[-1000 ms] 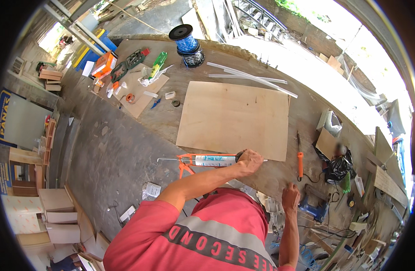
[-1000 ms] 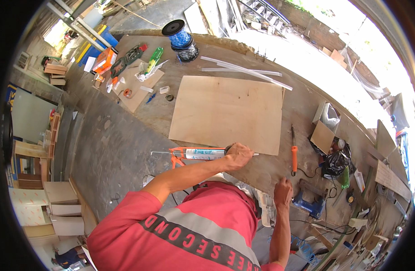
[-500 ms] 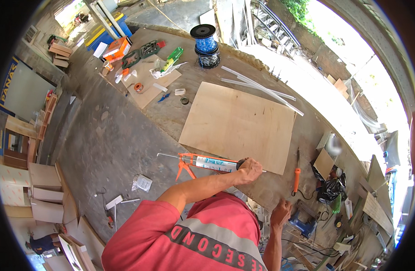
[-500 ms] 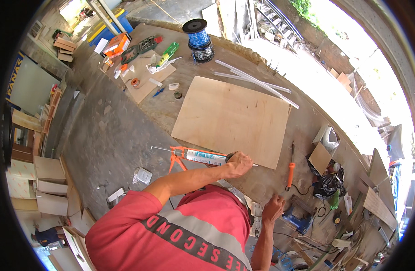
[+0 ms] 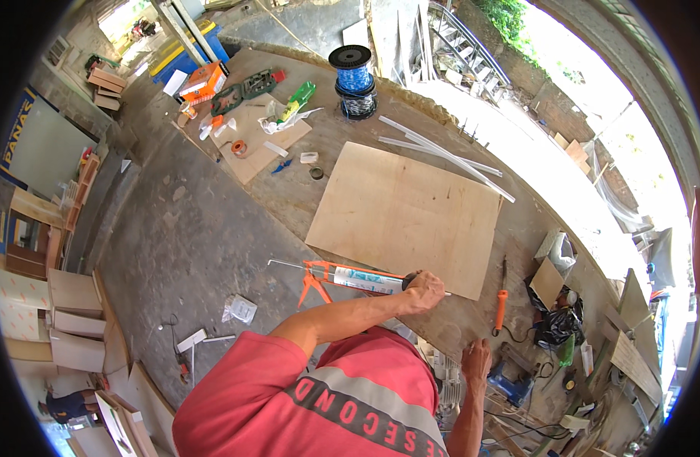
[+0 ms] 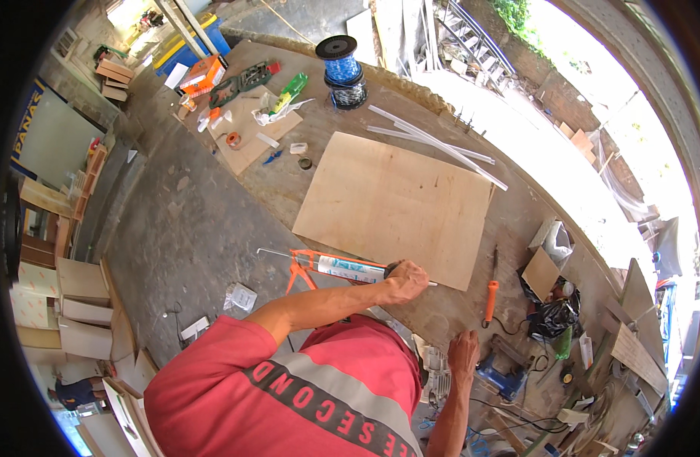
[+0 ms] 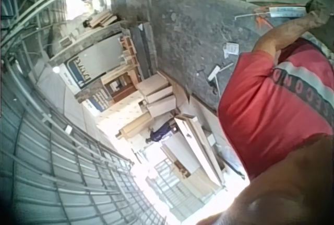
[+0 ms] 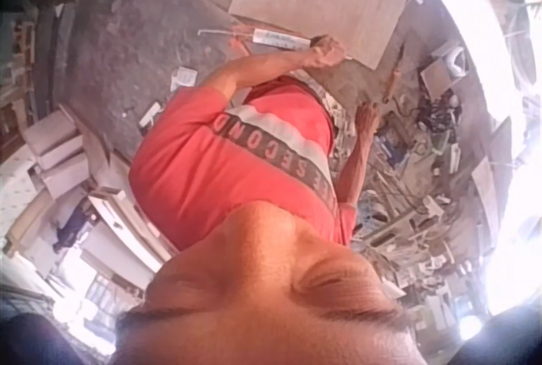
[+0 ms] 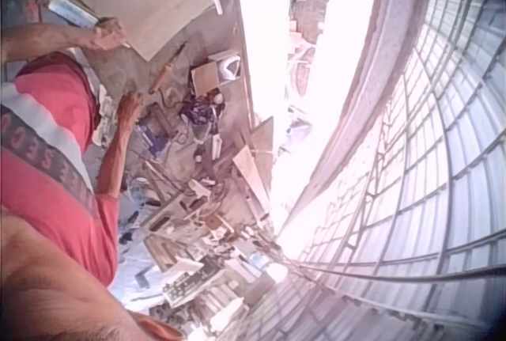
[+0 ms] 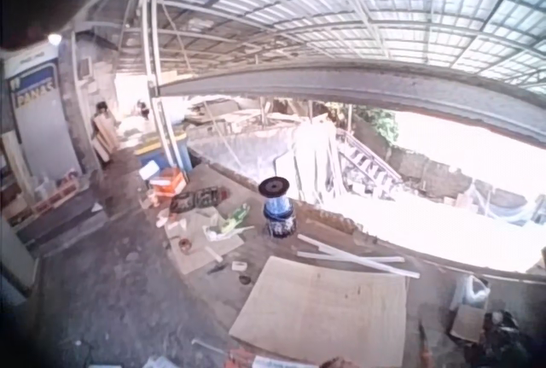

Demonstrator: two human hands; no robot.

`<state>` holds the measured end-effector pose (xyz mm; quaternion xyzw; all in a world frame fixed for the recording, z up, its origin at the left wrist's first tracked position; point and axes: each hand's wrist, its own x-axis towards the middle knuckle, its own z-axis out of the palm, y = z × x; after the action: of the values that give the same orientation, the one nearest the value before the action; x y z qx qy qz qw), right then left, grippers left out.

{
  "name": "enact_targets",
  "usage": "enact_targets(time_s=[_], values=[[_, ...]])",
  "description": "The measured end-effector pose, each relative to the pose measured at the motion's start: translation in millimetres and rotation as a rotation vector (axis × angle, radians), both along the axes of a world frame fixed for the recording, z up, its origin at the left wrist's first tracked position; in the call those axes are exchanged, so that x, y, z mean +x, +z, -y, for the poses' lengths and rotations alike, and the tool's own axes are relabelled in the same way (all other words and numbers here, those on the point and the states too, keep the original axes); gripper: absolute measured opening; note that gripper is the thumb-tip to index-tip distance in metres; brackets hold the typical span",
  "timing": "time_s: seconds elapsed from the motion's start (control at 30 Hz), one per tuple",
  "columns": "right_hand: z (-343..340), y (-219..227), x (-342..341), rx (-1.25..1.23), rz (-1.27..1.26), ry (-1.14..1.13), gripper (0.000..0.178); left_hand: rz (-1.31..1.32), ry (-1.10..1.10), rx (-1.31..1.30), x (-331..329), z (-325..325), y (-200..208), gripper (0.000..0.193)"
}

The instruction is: The person prepares a caulking gun and walks to a workbench. They place a blue sheet on a white board and then apply adhesive from a bottle onto the blue sheet, spreading it with a putty knife.

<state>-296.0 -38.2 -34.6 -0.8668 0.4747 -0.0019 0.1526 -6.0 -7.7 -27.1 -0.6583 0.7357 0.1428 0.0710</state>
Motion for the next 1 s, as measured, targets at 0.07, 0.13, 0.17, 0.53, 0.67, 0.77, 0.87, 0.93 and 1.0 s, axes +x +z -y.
enact_targets(time_s=[0.07, 0.13, 0.17, 0.53, 0.67, 0.77, 0.87, 0.93, 1.0], values=[[7, -3, 1, 0.057, 0.002, -0.004, 0.012, 0.034, -0.018, 0.129, 1, 4, 19, 0.015], [11, -2, -1, 0.052, 0.052, 0.001, 0.01, 0.059, 0.02, 0.071, -2, 2, 11, 0.015], [12, -2, 0, 0.148, 0.122, -0.07, 0.007, 0.072, 0.039, 0.042, -3, 1, 7, 0.015], [19, 12, 16, 0.134, -0.022, -0.152, 0.018, 0.021, 0.052, 0.031, -5, 1, 1, 0.014], [23, 10, 32, 0.118, -0.237, -0.146, 0.019, -0.007, -0.001, 0.055, -2, 5, 3, 0.016], [18, 11, 44, 0.119, -0.293, -0.119, 0.017, 0.003, 0.062, 0.05, -2, -2, -5, 0.017], [15, 5, 42, 0.127, -0.312, -0.144, 0.015, 0.001, 0.092, 0.023, -3, -5, 5, 0.016], [19, -1, 35, 0.149, -0.325, -0.116, 0.015, 0.022, 0.074, 0.002, -1, -4, 10, 0.015], [7, -1, 24, 0.051, -0.251, -0.078, 0.017, 0.01, 0.087, 0.0, -6, -9, 12, 0.015]])
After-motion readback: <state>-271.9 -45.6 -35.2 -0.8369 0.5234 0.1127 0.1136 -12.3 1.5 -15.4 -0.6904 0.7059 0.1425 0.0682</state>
